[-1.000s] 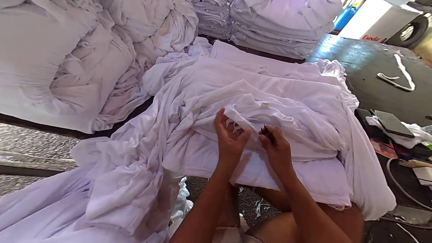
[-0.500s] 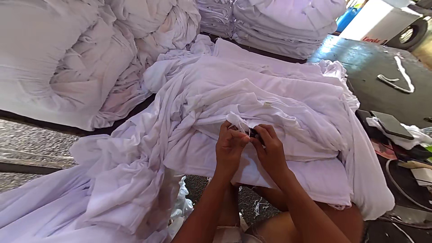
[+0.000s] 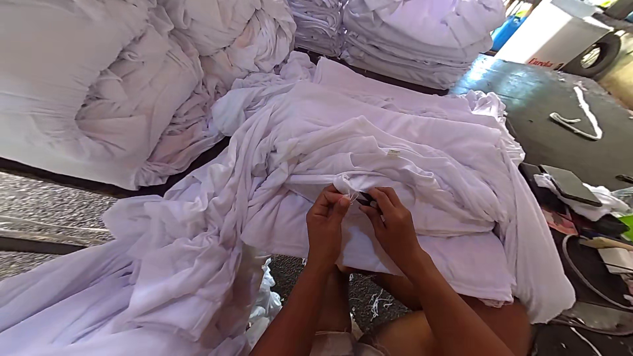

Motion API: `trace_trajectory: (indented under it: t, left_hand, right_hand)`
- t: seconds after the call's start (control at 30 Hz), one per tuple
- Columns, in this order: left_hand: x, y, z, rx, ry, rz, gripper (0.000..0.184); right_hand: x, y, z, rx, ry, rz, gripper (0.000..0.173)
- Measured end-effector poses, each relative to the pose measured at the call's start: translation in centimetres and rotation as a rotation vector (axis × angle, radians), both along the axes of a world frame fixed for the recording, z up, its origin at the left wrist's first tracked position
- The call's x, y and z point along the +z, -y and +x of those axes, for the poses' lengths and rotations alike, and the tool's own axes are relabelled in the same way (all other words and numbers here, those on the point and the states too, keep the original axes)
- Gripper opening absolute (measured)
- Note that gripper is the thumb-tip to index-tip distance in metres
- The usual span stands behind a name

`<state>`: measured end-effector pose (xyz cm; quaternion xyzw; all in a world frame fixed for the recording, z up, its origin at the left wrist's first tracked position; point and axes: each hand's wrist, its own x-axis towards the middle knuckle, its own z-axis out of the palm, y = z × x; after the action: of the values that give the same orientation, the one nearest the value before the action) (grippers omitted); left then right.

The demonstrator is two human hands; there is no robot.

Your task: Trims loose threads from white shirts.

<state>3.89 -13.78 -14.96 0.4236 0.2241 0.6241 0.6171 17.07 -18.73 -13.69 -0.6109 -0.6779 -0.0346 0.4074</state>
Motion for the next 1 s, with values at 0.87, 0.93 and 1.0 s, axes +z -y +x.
trace_trajectory:
  t: [0.87, 0.93, 1.0]
  left_hand:
    - [0.2, 0.5, 1.1, 0.056, -0.145, 0.082, 0.04]
    - [0.0, 0.3, 1.3, 0.112, -0.207, 0.079, 0.033]
    - [-0.2, 0.2, 1.4, 0.161, -0.233, 0.051, 0.015]
  right_hand:
    - [0.8, -0.5, -0.2, -0.012, -0.085, 0.02, 0.023]
    - [0.7, -0.3, 0.1, -0.005, -0.102, 0.003, 0.024]
    - [0.5, -0.1, 0.1, 0.014, -0.106, -0.013, 0.025]
